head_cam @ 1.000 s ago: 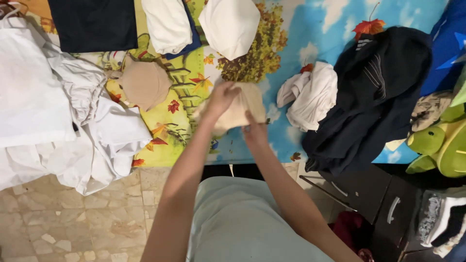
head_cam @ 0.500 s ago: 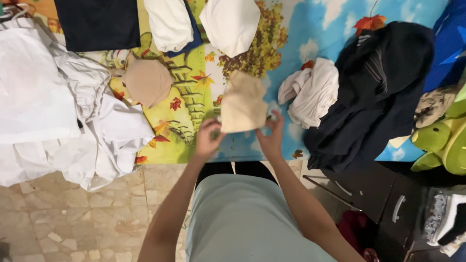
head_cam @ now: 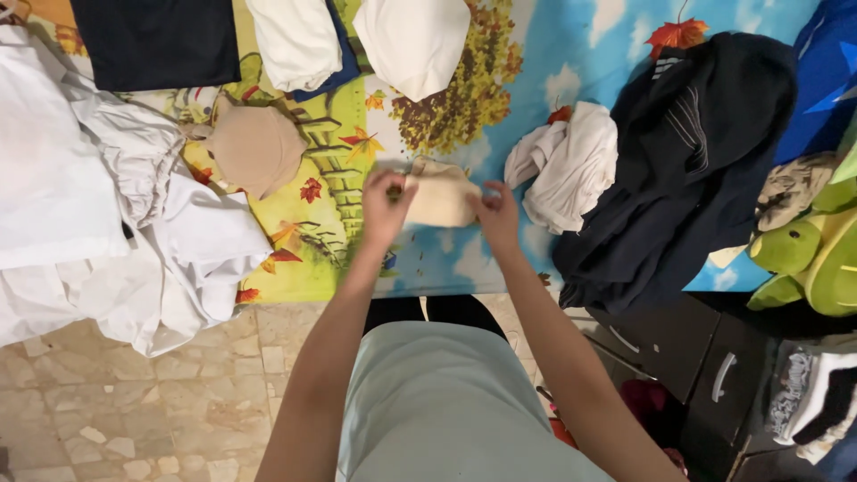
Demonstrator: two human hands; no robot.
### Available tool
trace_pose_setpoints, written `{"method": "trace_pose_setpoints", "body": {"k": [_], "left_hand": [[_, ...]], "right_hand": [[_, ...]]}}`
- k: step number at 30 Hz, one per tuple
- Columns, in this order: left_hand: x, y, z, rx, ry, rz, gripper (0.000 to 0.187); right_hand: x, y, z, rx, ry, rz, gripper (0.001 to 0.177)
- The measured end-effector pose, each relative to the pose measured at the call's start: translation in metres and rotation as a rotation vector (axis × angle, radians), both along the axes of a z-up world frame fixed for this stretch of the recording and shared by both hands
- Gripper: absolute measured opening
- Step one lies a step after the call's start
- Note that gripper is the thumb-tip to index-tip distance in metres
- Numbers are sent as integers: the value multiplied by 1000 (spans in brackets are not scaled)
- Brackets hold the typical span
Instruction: Folding several items of clothing including a pink shirt, black pants, a floral pattern garment, and smaller items on a bed.
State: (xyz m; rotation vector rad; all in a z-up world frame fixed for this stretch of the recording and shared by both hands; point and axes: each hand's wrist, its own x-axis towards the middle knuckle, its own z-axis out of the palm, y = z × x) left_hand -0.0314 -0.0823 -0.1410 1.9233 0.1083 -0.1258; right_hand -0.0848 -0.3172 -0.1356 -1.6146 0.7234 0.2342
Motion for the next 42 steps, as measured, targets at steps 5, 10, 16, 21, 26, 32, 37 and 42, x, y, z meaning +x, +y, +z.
{"method": "trace_pose_setpoints", "body": {"k": [5, 10, 16, 21, 26, 32, 37, 42], "left_hand": [[42, -21, -18, 95, 199, 64, 29], [46, -19, -8, -44, 412, -12, 59], [103, 12, 122, 220, -274, -341, 100], [157, 63, 112, -39, -39, -512, 88], [217, 116, 85, -375, 142, -209, 43], [248, 156, 3, -412, 42, 214, 51], [239, 138, 21, -143, -142, 350, 70], [270, 139, 27, 70, -282, 326, 45]], "right_hand": [[18, 0, -22, -171, 47, -48, 60], [7, -3, -51, 52, 325, 8, 45], [99, 28, 52, -212, -205, 561, 44], [226, 93, 177, -176, -318, 854, 58], [298, 142, 156, 80, -437, 738, 56], [282, 175, 66, -318, -507, 425, 44], [191, 169, 45, -476, -288, 445, 33], [126, 139, 59, -504, -255, 369, 29]]}}
